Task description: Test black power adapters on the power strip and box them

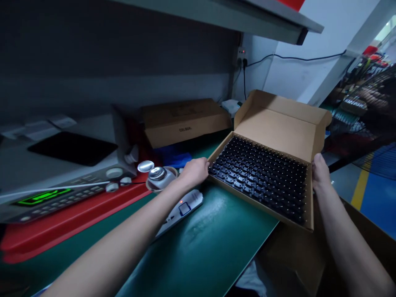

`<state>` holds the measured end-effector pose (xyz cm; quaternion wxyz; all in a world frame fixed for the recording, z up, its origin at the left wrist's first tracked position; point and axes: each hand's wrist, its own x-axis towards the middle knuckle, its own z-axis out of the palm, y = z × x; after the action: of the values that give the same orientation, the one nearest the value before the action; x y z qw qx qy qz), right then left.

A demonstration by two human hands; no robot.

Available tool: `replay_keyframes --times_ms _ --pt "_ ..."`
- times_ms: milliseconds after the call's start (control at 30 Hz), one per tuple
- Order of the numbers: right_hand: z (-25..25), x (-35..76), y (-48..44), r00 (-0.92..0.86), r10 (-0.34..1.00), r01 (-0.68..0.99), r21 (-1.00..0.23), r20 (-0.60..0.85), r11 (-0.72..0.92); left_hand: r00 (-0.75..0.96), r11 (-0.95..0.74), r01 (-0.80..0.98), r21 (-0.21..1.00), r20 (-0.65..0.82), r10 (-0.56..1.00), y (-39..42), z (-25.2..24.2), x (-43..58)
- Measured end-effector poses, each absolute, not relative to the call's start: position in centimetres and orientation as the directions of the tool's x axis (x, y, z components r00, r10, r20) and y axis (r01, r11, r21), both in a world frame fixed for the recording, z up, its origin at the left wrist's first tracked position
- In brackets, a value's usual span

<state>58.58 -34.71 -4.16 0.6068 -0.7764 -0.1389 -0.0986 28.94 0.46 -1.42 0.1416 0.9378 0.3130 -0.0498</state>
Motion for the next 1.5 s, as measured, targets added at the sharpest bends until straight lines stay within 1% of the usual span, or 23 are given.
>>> replay_keyframes --times_ms 67,167,333,400,500,567,600,667,700,733,767,800,867,900,933,1000,1067,1100,1167,1333,1500 --pt "-4.7 57.2 -35.0 0.951 0.099 0.306 -0.940 0.294 -0.150 0.797 -0.768 0.604 0.214 -0.189 0.574 1.3 -1.1 29.0" --pt "-5.2 56.2 -34.8 0.960 0.069 0.275 -0.959 0.271 -0.067 0.794 -0.775 0.606 0.180 -0.203 0.574 1.9 -0.7 29.0" --pt "-5.3 57.3 -32.8 0.961 0.056 0.272 -0.962 0.271 -0.006 0.782 -0.777 0.616 0.129 -0.223 0.582 1.7 -0.6 28.6" --pt "-5.3 58.0 -31.9 0.947 0.078 0.318 -0.946 0.313 -0.068 0.779 -0.778 0.618 0.111 -0.223 0.587 1.6 -0.7 28.1" --pt "-5.3 58.5 -31.6 0.927 0.106 0.376 -0.899 0.361 -0.226 0.777 -0.783 0.617 0.079 -0.215 0.591 1.4 -0.3 27.3" --pt "-4.9 58.3 -32.1 0.918 0.074 0.391 -0.864 0.389 -0.316 0.794 -0.802 0.596 0.041 -0.173 0.582 1.2 0.5 26.8" --pt "-4.4 57.9 -32.4 0.900 0.045 0.420 -0.835 0.433 -0.355 0.817 -0.824 0.567 0.012 -0.134 0.560 1.0 1.0 26.6" --pt "-2.8 56.3 -32.9 0.795 0.032 0.554 -0.704 0.605 -0.444 0.883 -0.885 0.462 -0.057 -0.068 0.465 0.7 2.1 26.5" --pt "-1.8 55.2 -32.8 0.709 0.069 0.644 -0.604 0.702 -0.470 0.914 -0.914 0.395 -0.092 -0.059 0.401 0.6 2.5 26.5" --pt "-0.7 53.7 -32.5 0.618 0.147 0.731 -0.496 0.772 -0.468 0.938 -0.936 0.331 -0.120 -0.070 0.341 0.5 2.9 26.6" --pt "0.3 52.1 -31.9 0.544 0.255 0.804 -0.410 0.799 -0.431 0.952 -0.951 0.276 -0.139 -0.095 0.290 0.5 3.2 26.8" --pt "1.2 50.3 -31.1 0.476 0.388 0.866 -0.346 0.789 -0.361 0.960 -0.961 0.228 -0.155 -0.131 0.249 0.4 3.3 27.0" --pt "2.4 46.7 -29.1 0.350 0.681 0.930 -0.327 0.644 -0.168 0.961 -0.970 0.155 -0.186 -0.201 0.192 0.4 3.4 27.4" --pt "2.6 45.0 -28.0 0.264 0.791 0.947 -0.304 0.552 -0.104 0.959 -0.972 0.126 -0.198 -0.226 0.170 0.4 3.3 27.7" --pt "2.6 43.6 -26.9 0.192 0.864 0.963 -0.260 0.464 -0.074 0.958 -0.973 0.103 -0.205 -0.243 0.152 0.4 3.3 27.8" --pt "2.1 41.6 -24.8 0.112 0.953 0.989 -0.126 0.282 -0.079 0.960 -0.978 0.071 -0.194 -0.254 0.120 0.5 3.3 28.1" --pt "1.4 40.4 -23.1 0.107 0.990 0.994 0.009 0.097 -0.108 0.962 -0.987 0.057 -0.149 -0.255 0.094 0.9 3.4 28.2" --pt "1.1 40.1 -22.5 0.115 0.993 0.992 0.055 0.023 -0.116 0.962 -0.991 0.054 -0.125 -0.259 0.085 1.1 3.4 28.3" --pt "0.6 39.7 -21.4 0.128 0.990 0.987 0.102 -0.060 -0.122 0.960 -0.994 0.057 -0.094 -0.267 0.080 1.5 3.4 28.4" --pt "-0.2 39.3 -20.3 0.153 0.987 0.981 0.131 -0.051 -0.145 0.962 -0.992 0.090 -0.086 -0.251 0.109 1.5 2.3 28.5" --pt "-1.0 39.3 -20.6 0.184 0.983 0.976 0.118 -0.003 -0.182 0.971 -0.989 0.129 -0.071 -0.194 0.140 0.9 1.1 28.0"
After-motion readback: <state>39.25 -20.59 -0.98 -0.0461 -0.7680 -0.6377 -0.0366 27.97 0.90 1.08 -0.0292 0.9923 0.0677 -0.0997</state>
